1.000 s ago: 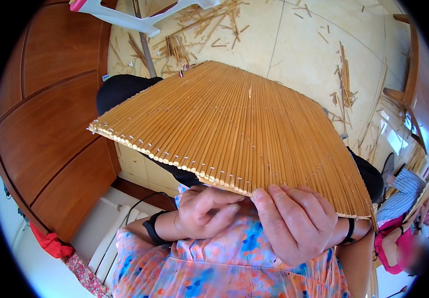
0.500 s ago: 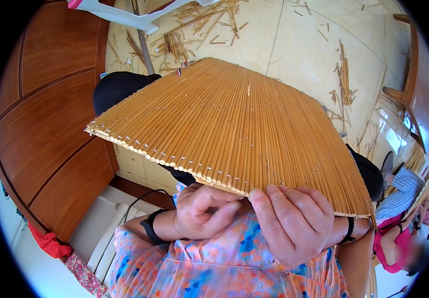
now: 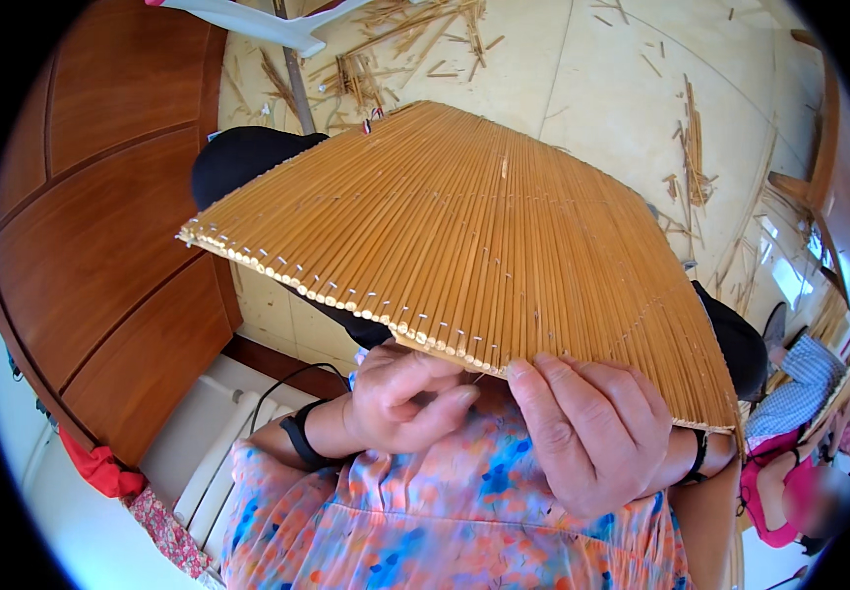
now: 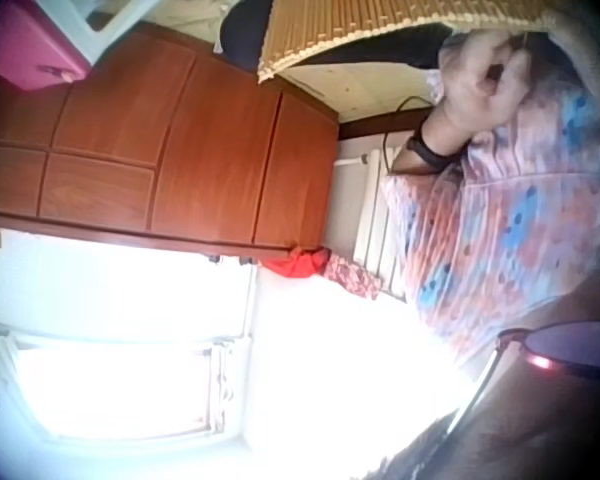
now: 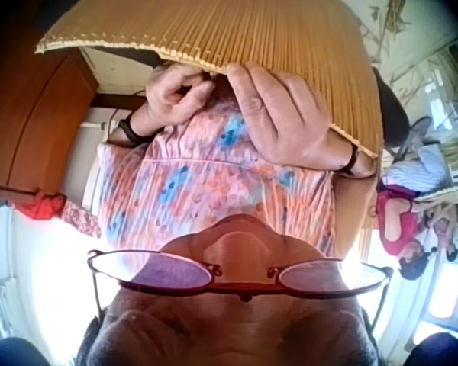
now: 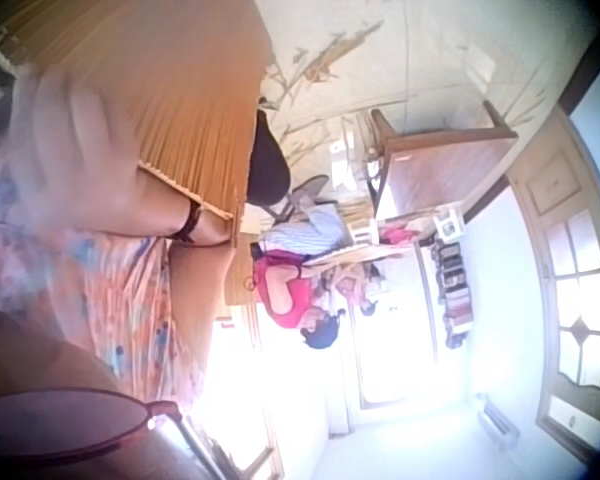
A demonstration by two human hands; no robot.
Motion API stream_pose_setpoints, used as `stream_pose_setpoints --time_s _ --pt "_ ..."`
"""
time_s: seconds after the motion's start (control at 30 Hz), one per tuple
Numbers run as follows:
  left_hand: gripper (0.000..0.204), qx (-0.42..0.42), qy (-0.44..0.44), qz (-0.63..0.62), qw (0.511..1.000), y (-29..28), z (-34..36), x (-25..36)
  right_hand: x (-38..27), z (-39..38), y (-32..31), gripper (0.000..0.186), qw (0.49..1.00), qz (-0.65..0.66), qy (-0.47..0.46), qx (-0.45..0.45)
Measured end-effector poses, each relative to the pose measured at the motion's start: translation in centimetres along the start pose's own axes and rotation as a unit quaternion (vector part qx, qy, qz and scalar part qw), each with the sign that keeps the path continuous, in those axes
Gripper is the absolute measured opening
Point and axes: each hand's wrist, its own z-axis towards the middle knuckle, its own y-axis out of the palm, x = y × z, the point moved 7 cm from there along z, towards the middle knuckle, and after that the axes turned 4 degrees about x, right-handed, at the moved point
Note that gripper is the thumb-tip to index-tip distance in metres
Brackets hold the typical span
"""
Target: The person weaves a bamboo mat by threading a long wire through the edges of the bamboo strips and tying it off. They handle the bamboo mat, bamboo strips, and a wire to assemble the mat.
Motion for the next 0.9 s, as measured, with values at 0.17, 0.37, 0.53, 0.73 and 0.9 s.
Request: stream_pose_setpoints --time_s 0.17,0.37,0.53,0.73,0.9 --pt "0.033 -0.006 -0.025 -0.041 0.999 0.0 -0.6 -0.5 0.4 -0.5 -0.1 0.028 0.999 0.011 -0.025 -0.024" --pt "0.034 -0.028 -0.076 -0.125 0.989 0.5 -2.0 -1.5 -0.1 -0.7 -0.2 0.029 0.998 0.017 -0.038 -0.039" --pt "0.037 -0.031 -0.06 -0.148 0.987 0.6 -2.4 -1.8 -0.4 -0.9 0.0 0.03 0.998 -0.008 -0.04 -0.038" --pt "0.039 -0.055 -0.085 -0.128 0.987 0.5 -2.4 -1.4 -0.7 -0.8 0.2 0.029 0.998 -0.026 -0.035 -0.035" --pt "0.043 -0.067 -0.074 -0.123 0.987 0.6 -2.1 -1.1 -0.7 -0.6 0.1 0.03 0.998 -0.033 -0.026 -0.043"
